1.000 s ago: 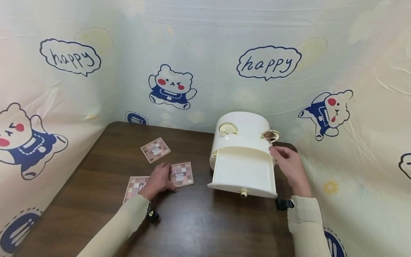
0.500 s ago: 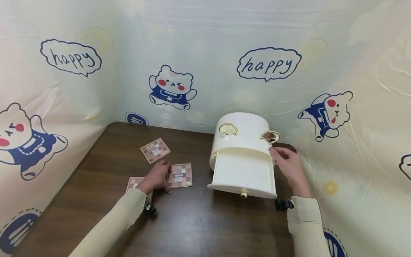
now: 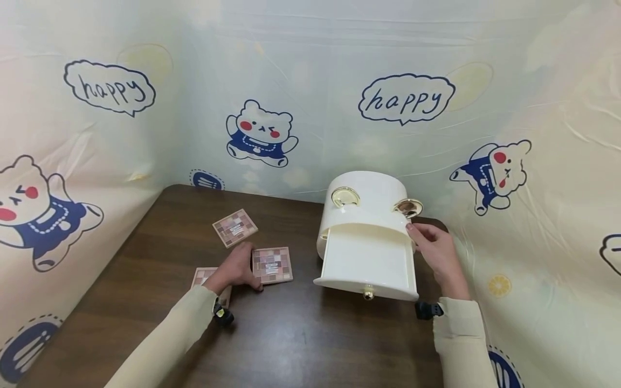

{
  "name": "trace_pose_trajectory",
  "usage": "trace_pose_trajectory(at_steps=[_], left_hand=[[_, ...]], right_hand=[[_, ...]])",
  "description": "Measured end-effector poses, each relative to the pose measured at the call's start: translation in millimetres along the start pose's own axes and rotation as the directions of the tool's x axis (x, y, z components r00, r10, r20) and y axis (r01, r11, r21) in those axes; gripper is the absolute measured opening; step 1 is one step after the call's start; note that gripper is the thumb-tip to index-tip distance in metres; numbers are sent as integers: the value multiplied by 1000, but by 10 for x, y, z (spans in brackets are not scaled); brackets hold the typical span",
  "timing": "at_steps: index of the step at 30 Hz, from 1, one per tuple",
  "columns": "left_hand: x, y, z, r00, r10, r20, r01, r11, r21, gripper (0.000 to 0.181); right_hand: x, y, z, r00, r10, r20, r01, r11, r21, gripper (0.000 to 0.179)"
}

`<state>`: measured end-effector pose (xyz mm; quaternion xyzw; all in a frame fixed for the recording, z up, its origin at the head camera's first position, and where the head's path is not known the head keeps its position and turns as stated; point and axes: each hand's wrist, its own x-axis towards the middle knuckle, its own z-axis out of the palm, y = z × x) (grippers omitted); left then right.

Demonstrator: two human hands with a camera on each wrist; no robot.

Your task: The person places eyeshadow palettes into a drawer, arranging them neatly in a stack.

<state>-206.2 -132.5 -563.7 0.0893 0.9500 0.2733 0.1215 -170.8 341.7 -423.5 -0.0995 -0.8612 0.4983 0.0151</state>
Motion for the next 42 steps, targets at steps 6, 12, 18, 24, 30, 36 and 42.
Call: trace_pose_trajectory(at_steps=[6,12,18,24,30,36,42], left_hand=[[-40,-30,-18,1000,-1,-29,-3,989,-150,115],[-79,-15,-94,999,-18,-42,5,957,-289,113],[-115,68,-185,999,-3,-51,-15,939,-345,108],[-208,232,-331,1000,-16,-25,4,902,-432,104],[-270,365,-430,1000,-4,-26,-10,856,-517,103],[-304,462,-504,999,32,-30,-43,817,-575,99],[-366,591,-586,997,76,-28,-76,769,-635,95]], right_hand=[[-2,-2,8,1000,-5,-2,5,1000,-1,67],[1,11,9,1000,-15,0,15,1000,9,66],[-2,18,1,1000,-23,-5,23,999,22,66],[0,26,-1,999,-39,-6,39,999,32,64],[4,40,-1,1000,-30,-7,31,999,28,65],[4,42,-2,1000,-29,-9,29,999,34,65],[7,49,-4,1000,-27,-6,27,999,45,65]])
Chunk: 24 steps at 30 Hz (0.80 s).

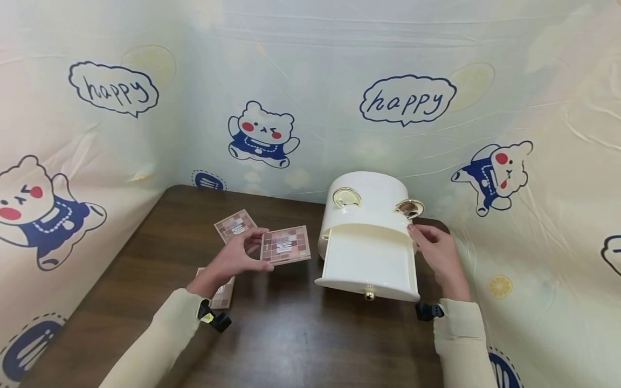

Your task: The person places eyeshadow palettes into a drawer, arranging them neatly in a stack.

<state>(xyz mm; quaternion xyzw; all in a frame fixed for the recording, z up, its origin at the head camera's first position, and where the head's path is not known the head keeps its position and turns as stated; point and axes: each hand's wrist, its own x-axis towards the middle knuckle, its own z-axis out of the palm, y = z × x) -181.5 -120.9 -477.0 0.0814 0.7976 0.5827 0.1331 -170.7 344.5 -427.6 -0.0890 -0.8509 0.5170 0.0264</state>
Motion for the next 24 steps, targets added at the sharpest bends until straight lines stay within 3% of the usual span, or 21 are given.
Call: trace_pose_trajectory(at_steps=[8,17,24], left_hand=[[-48,157,43,998,58,18,-57,998,-13,91],[-106,417,124,995,73,63,-63,987,-145,86],[-114,552,229,994,92,63,-79,981,-179,83]], right_hand=[[-3,3,2,1000,0,-3,0,1000,-7,65],[-13,-1,-2,1000,1,-8,-1,1000,-11,65],[-16,-14,4,1000,0,-8,0,1000,-4,65]])
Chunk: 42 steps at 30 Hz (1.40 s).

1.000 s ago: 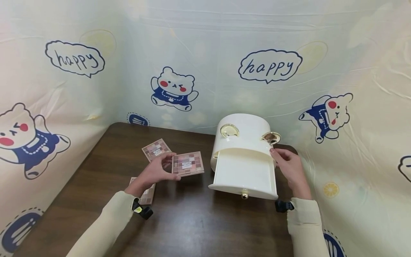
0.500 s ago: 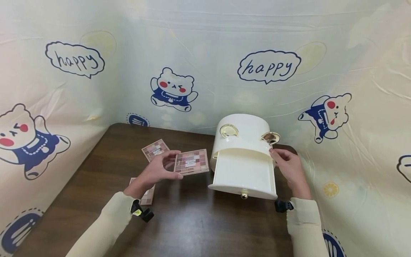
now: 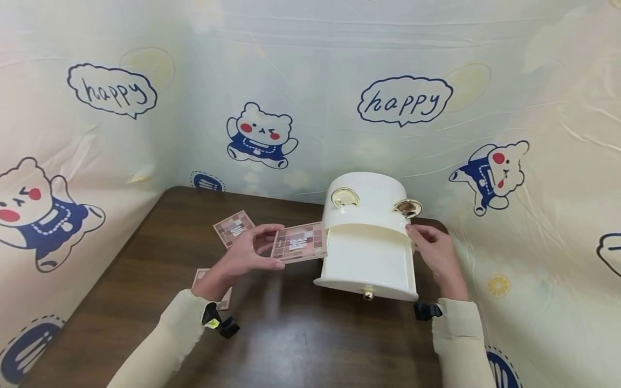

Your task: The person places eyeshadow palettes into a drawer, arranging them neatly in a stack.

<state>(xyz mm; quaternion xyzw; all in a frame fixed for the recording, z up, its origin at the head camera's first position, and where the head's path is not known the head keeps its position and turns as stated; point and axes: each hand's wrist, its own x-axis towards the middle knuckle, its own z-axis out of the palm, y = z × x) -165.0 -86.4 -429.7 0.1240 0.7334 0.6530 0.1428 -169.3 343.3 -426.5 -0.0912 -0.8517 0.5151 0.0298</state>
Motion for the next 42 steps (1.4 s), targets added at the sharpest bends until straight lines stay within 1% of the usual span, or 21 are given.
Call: trace_pose_trajectory(at_steps=[6,12,17,24,31,34,36,38,42], left_hand=[[36,75,131,998,44,48,-44,999,-19,82],[73,144,285,995,57,82,-55,998,-30,78],[113,170,387,995,46,91,-45,999,-14,76],[191,204,507,995,-7,97,7,1000,-2,71],[247,249,637,994,-36,108,33,999,22,75],[270,282,702,995,-44,94,39,997,61,79],[289,308,753,996,-40,81,30,992,121,82],[307,328,804,997,-32,64,18,980,199,86],[324,362,886,1000,-6,23,-2,943,333,89]], right_hand=[[-5,7,-4,1000,1,1,-1,1000,2,64],[-1,32,1,1000,5,7,-5,1000,-4,65],[4,34,-5,1000,3,9,-3,1000,-10,65],[-4,-8,1,1000,15,9,-14,1000,-15,69],[-20,-2,19,999,31,12,-30,999,-36,70],[-19,5,12,1000,24,8,-24,999,-30,69],[-14,10,7,1000,20,4,-20,999,-30,69],[-9,11,4,1000,17,0,-17,999,-30,68],[-4,3,3,1000,17,1,-17,999,-34,68]])
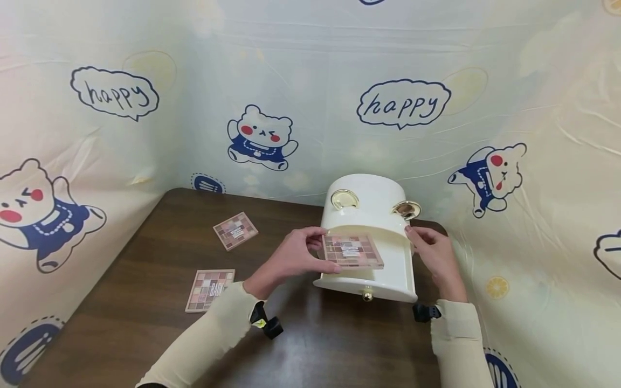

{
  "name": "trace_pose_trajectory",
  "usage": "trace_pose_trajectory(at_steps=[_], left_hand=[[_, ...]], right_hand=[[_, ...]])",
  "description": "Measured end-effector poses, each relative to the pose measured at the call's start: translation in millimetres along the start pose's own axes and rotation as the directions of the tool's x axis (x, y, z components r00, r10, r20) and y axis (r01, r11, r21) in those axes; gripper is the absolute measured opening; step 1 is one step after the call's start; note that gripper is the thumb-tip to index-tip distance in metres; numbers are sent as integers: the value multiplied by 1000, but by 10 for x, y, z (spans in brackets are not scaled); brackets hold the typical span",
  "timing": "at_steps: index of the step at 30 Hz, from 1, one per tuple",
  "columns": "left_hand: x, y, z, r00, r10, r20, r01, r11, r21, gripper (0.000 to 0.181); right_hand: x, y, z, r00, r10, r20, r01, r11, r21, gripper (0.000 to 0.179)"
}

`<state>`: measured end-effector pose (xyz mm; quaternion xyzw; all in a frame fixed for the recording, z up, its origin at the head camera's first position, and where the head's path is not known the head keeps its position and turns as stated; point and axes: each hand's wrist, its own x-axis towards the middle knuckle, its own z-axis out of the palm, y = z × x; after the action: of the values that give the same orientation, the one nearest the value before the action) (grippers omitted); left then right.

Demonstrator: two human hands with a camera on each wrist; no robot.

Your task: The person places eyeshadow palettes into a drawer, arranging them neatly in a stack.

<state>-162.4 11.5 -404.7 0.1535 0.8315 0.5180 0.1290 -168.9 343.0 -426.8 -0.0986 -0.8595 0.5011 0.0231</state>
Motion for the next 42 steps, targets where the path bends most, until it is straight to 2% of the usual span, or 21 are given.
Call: trace_pose_trajectory(at_steps=[5,11,21,24,27,31,36,42], left_hand=[[2,78,60,999,39,-35,-35,994,100,88],[43,171,170,991,123,-46,-110,971,212,85],[137,223,282,991,131,8,-125,928,350,93],[157,234,281,992,124,25,-125,925,360,93],[174,238,277,991,125,39,-130,937,325,87],[190,230,275,988,151,46,-158,946,284,78],[202,197,294,983,177,49,-184,950,252,76],[186,168,278,986,165,14,-164,961,224,73]], right_hand=[[0,-11,2,1000,6,1,-6,1000,-5,69],[-2,-13,3,1000,-5,-2,5,1000,1,69],[-11,-19,1,1000,0,-7,0,1000,0,69],[-10,-26,4,1000,2,-2,-2,1000,4,69],[-11,-27,7,1000,8,1,-8,1000,-4,70],[-9,-27,5,1000,13,0,-13,1000,-16,71],[-9,-21,1,1000,5,2,-5,1000,-10,70],[-7,1,6,1000,3,2,-3,1000,-6,69]])
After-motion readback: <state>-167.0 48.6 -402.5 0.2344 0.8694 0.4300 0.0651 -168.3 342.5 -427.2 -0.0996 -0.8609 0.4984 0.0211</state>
